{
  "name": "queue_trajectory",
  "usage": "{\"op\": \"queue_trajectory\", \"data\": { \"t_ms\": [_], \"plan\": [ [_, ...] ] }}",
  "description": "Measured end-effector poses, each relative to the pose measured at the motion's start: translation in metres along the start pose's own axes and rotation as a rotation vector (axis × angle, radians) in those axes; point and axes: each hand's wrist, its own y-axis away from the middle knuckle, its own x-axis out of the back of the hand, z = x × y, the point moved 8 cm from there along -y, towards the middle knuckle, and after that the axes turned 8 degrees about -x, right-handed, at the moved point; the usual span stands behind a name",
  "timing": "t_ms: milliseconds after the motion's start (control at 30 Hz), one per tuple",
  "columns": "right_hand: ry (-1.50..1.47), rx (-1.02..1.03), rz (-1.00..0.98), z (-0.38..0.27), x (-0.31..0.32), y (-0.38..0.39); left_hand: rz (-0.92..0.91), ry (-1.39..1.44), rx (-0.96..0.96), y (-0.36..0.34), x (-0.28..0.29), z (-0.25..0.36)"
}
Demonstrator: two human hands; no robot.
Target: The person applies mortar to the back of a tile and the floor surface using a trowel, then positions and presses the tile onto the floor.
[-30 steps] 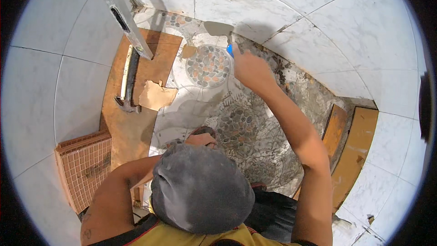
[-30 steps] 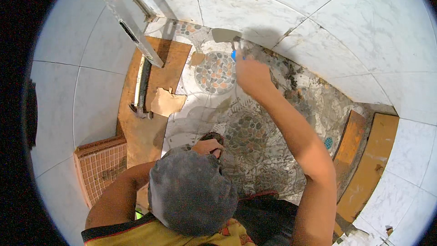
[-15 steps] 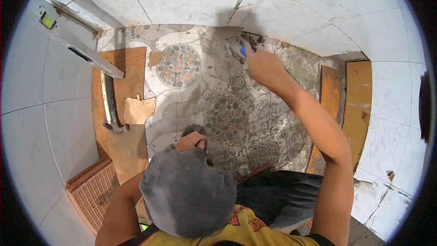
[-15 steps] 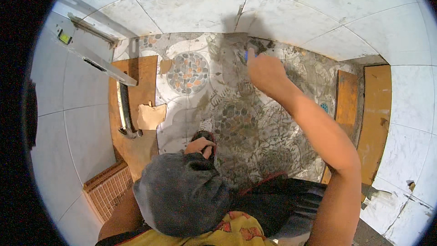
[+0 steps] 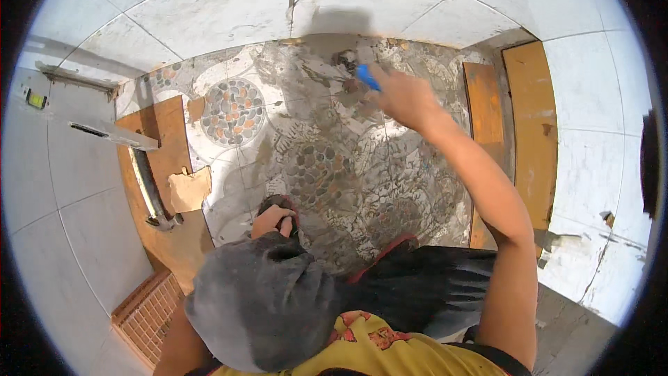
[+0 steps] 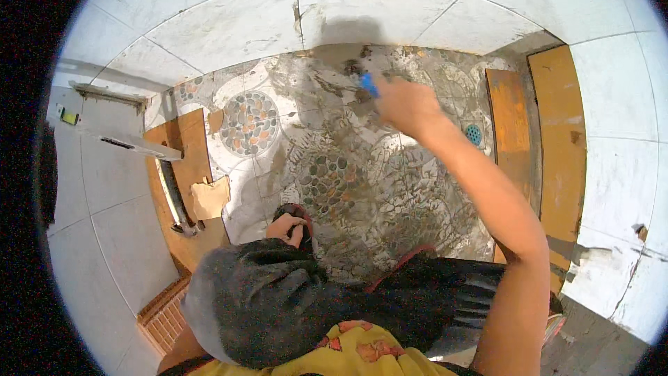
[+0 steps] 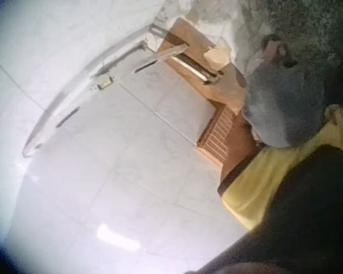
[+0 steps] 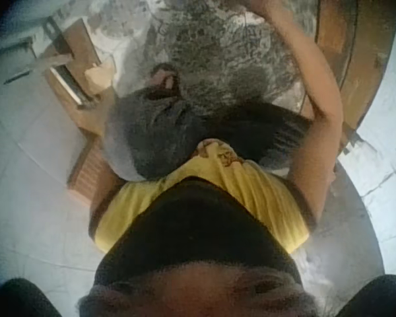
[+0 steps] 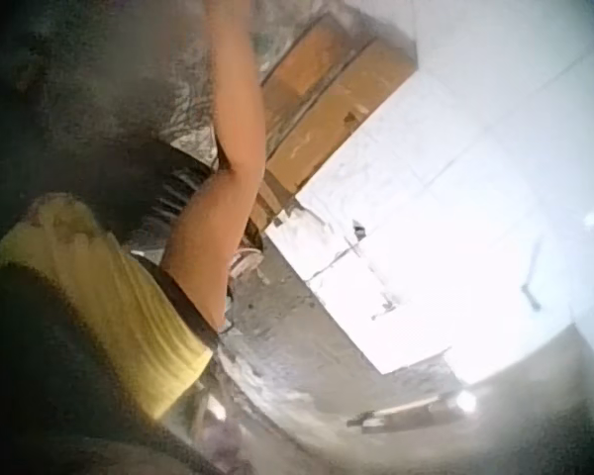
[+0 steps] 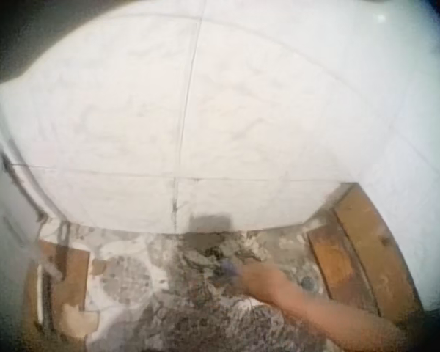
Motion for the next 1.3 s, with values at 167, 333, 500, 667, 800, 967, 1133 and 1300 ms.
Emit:
{"op": "queue_trajectory", "data": {
  "t_ms": [167, 333, 500, 667, 800, 967, 1133, 1300],
  "plan": [
    [0.084, -0.131, 0.017, 0.043, -0.004, 0.004, 0.01, -0.134, -0.095, 0.0, -0.005, -0.008],
    [-0.008, 0.085, 0.132, 0.016, -0.013, -0.016, 0.017, 0.14, 0.178, 0.02, -0.023, -0.056],
    [0.1, 0.043, 0.138, 0.041, -0.027, -0.027, 0.091, 0.176, 0.183, 0.021, -0.014, -0.053],
    [0.15, 0.054, 0.24, 0.097, -0.014, -0.012, 0.137, 0.09, 0.242, 0.015, -0.007, -0.025],
    [0.11, -0.137, 0.041, 0.143, -0.019, -0.007, 0.157, 0.235, 0.128, 0.005, -0.004, -0.006],
    [-0.136, -0.087, 0.022, 0.141, -0.034, 0.007, 0.15, -0.038, 0.145, 0.006, 0.003, -0.004],
    [-0.308, -0.06, 0.002, 0.14, -0.071, -0.026, 0.098, 0.123, 0.462, 0.011, -0.003, -0.013],
    [-0.282, -0.056, 0.047, 0.149, -0.103, -0.072, 0.257, -0.027, 0.036, -0.003, 0.021, 0.039]
  ]
}}
